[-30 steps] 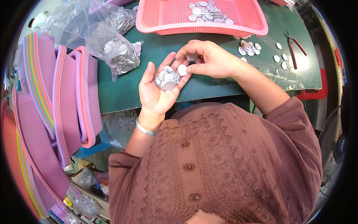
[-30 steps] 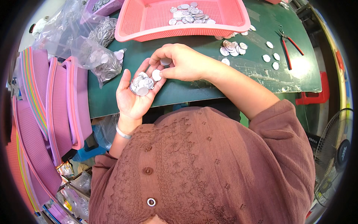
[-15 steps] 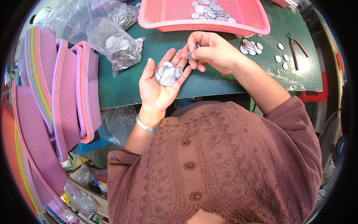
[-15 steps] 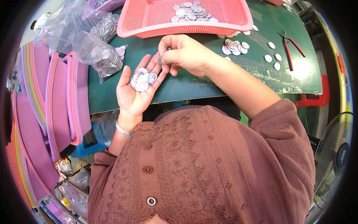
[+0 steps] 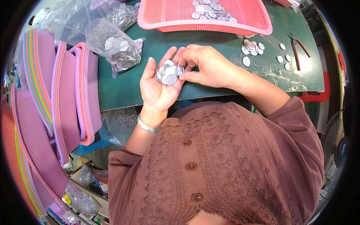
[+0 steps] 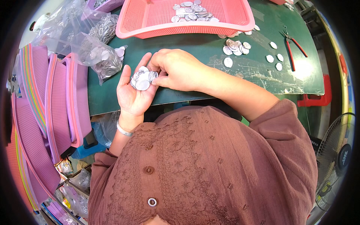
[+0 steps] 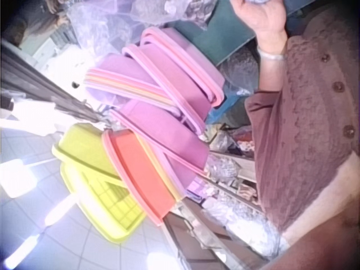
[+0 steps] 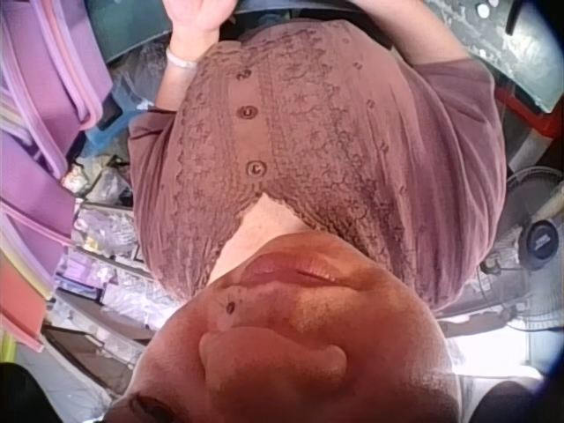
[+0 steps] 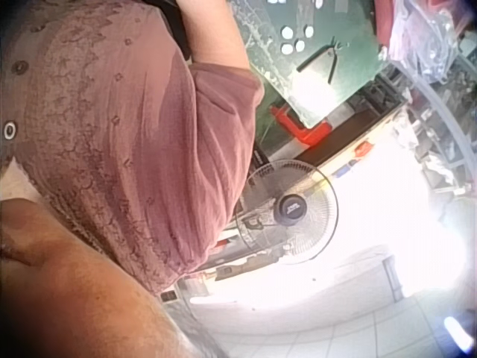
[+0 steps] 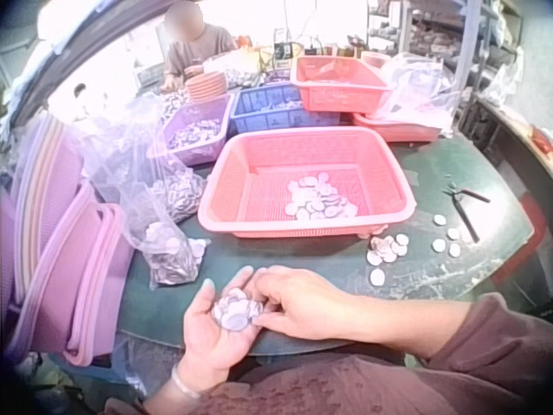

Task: The person picks up small round discs from a pink basket and a blue bin, counts them in their hand, and places them into a clear plastic bag at a workstation.

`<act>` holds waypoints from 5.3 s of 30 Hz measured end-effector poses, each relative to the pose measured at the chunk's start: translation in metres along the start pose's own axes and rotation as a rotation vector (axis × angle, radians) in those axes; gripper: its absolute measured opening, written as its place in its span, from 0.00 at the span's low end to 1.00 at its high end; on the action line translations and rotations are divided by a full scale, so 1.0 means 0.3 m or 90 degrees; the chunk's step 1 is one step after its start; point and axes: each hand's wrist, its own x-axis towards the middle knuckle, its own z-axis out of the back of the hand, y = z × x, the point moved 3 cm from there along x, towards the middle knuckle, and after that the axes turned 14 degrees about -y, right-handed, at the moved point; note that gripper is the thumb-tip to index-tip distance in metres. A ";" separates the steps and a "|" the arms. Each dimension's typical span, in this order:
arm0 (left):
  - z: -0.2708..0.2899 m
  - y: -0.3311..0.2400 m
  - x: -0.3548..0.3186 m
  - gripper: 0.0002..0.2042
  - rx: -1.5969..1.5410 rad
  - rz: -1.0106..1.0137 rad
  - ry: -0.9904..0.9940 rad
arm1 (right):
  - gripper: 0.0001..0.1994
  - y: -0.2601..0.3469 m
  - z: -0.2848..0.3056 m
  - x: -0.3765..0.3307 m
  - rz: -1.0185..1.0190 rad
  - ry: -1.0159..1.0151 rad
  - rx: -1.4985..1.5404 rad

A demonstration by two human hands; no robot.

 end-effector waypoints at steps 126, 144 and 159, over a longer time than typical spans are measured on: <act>-0.014 -0.022 -0.033 0.28 -0.063 0.044 0.104 | 0.12 0.087 0.002 0.052 0.062 0.035 -0.022; -0.043 0.000 -0.021 0.29 0.002 -0.026 0.011 | 0.12 0.001 0.007 0.058 -0.219 0.069 0.264; -0.035 0.001 -0.031 0.29 -0.012 -0.026 0.007 | 0.05 -0.007 0.015 0.049 -0.387 0.044 0.464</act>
